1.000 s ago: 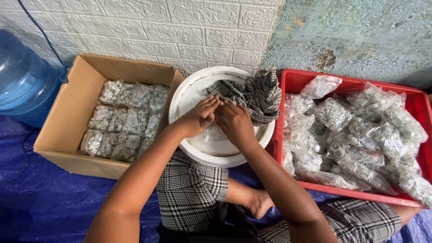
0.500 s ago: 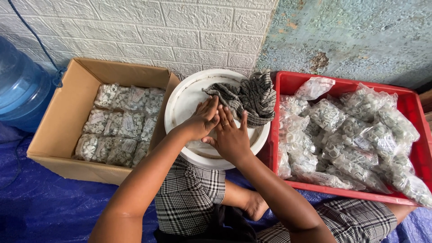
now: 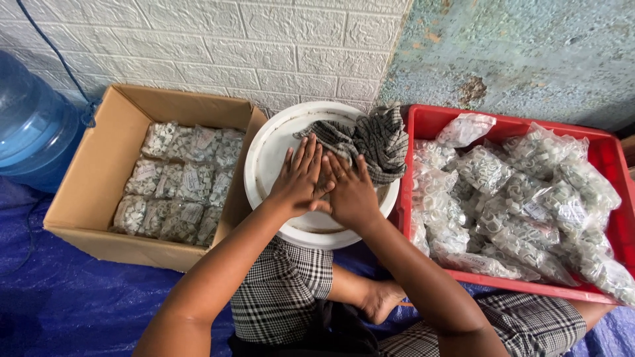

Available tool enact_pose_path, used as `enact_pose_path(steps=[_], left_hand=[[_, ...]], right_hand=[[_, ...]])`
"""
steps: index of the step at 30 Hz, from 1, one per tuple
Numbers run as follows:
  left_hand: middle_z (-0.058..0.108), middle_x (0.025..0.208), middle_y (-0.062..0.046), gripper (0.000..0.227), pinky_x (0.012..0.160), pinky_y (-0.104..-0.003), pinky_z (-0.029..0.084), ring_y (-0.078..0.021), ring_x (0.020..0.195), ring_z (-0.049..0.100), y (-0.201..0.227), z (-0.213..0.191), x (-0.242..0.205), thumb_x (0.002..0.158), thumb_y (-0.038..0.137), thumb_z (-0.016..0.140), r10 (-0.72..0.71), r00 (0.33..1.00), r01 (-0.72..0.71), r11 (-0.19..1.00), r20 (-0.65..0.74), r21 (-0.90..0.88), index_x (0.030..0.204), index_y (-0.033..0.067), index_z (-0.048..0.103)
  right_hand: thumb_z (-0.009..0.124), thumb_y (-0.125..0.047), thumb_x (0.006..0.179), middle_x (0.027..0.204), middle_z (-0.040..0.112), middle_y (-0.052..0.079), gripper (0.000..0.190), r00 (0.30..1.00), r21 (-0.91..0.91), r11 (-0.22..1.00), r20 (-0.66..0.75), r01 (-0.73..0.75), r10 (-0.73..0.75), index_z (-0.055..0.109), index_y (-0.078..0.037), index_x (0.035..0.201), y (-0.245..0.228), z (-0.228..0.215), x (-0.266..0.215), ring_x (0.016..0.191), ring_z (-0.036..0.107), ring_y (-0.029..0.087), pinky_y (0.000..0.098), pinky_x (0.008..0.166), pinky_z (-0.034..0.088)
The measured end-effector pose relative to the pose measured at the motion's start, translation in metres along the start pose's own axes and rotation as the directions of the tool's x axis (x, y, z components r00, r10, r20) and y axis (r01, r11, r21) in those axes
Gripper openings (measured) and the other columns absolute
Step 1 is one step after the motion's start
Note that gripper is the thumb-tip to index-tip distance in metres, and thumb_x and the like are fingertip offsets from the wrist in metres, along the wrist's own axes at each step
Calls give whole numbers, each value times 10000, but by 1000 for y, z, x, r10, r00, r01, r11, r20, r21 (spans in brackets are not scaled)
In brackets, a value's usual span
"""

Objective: The person is taking small plastic-wrapped components from a red bin, wrapping them in a grey cloth, and then neatly packing them into a cardboard box while sitting on the floor.

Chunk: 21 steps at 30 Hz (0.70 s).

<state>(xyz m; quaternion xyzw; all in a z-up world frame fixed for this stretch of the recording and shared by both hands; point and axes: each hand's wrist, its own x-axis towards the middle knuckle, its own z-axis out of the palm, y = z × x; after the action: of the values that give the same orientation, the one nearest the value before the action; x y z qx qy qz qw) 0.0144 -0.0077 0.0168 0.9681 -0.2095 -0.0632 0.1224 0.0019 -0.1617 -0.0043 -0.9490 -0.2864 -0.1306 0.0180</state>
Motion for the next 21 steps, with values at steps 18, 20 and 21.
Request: enact_pose_path(steps=[18,20,21], left_hand=[[312,1338,-147,907,1086,-455,165,-291,1267,263,-22,6,7,683,562,551,164,986,-147,943,-33,299,1349,13,271],[282,1368,-162,958,1098,-441,131,-299,1302,216,-22,-5,8,691,661,497,184,983,-183,958,19,220,1352,7,264],[252,1397,-177,1021,1110,-427,96,-308,1337,168,-22,-10,9,699,760,443,207,976,-215,967,69,139,1355,1,256]], right_hand=[[250,-843,687,1442,241,158,1099,969,139,988,244,-69,34,118,-42,1428,16,1,9,1336,203,306,589,1055,-56],[304,-885,593,1438,240,161,1203,966,126,992,259,-34,0,100,-45,1430,21,1,10,1327,215,311,594,1054,-47],[358,-927,499,1434,239,165,1312,961,114,993,273,2,-33,81,-48,1432,23,0,11,1319,228,315,599,1052,-38]])
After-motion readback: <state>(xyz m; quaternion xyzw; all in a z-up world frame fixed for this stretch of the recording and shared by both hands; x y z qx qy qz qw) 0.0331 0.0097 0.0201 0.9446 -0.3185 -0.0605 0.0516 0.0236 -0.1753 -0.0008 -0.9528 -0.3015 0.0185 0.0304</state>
